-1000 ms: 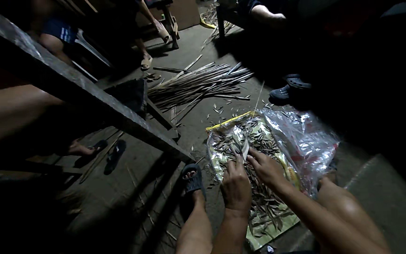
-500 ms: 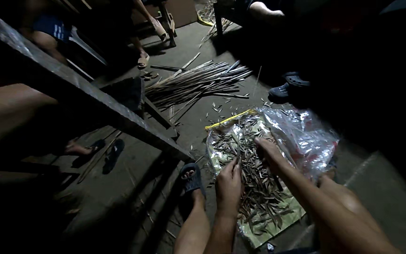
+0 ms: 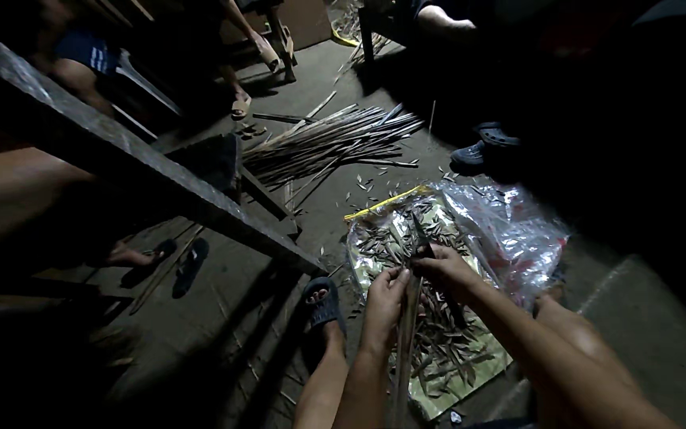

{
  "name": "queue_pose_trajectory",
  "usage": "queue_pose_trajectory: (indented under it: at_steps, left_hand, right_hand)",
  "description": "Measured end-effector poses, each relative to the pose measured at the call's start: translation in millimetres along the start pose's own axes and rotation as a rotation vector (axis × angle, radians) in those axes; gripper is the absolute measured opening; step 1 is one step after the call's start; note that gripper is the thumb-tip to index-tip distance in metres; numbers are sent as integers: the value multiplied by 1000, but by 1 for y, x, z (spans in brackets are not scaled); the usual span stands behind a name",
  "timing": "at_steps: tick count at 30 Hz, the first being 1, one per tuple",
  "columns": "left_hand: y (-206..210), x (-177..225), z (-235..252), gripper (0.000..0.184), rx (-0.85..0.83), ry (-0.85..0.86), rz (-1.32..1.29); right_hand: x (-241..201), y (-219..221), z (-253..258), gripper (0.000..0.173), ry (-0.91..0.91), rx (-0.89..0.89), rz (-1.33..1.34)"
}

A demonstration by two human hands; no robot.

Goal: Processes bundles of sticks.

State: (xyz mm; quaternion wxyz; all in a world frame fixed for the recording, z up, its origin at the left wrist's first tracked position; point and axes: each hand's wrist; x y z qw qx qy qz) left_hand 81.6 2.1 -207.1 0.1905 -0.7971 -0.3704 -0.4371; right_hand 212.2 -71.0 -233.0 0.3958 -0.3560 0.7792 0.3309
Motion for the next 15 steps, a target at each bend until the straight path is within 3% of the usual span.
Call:
queue_pose_trajectory:
  at_steps: [3,7,11,14,15]
  left_hand:
    - [-2,-1,3,15,77,124,7]
    - [-31,18,-4,10,224,234,-224]
    - [-110,43,-48,22,448,583,-114]
    - [-198,54,-98,15,795,740,227]
    - [-241,49,-116,23,932,794,391]
  right_hand:
    - [-4,1,-2,11,-24,18,-33]
    - [-8,-16,6,12,-23,281,80]
    - [-15,-38,10,13,-49,467,167]
    - [-24,-58,6,16,-87,522,182]
    - [-29,-63,5,14,-91,537,187]
Point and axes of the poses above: each hand's wrist, its own z-axis towards the middle knuckle, its own y-axis out of the palm, x = y × z, and after that the axes turned 1 degree about -z, right-handed
